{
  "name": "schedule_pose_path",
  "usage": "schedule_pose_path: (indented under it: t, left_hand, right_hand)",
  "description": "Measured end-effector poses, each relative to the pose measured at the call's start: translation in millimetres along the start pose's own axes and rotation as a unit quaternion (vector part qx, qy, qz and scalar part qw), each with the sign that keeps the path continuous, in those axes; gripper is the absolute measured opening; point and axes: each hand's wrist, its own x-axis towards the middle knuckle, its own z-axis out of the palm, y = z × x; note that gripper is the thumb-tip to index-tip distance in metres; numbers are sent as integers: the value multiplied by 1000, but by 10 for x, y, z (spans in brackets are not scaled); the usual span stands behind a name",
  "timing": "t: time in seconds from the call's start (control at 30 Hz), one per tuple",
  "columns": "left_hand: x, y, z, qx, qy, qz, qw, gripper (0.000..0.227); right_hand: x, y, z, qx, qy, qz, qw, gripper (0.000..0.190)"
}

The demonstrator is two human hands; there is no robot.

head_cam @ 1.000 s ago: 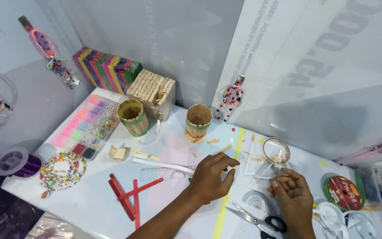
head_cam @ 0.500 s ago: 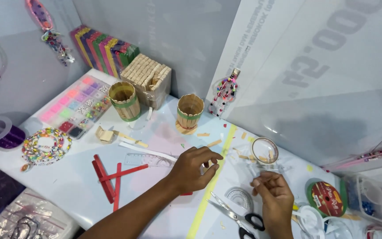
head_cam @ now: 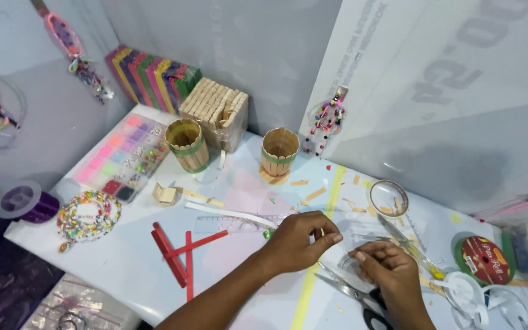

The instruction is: Assembling and reinforcing a wooden structure by attaching popsicle sticks to a cylindrical base using tape and glue.

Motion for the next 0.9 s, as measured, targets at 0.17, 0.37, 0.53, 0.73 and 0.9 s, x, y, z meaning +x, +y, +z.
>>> schedule_pose_path:
  t: [0.17, 0.37, 0.53, 0.73, 0.9]
  left_hand:
    - [24, 19, -57, 4, 10, 31, 999, 12]
    - [31, -62, 16, -57, 28, -4, 998, 10]
    - [63, -63, 62, -185, 86, -67, 977, 18]
    - [48, 20, 135, -174, 5, -98, 980, 15]
    - [75, -79, 101, -175, 89, -142, 970, 13]
  right_hand:
    - [66, 53, 0, 38, 0, 9, 999, 11]
    - [76, 99, -139, 188, -27, -23, 982, 6]
    - [61, 56, -90, 222, -3, -9, 975, 8]
    - [8, -15, 78, 234, -37, -18, 971, 4]
    - [21, -13, 43, 196, -63, -21, 978, 4]
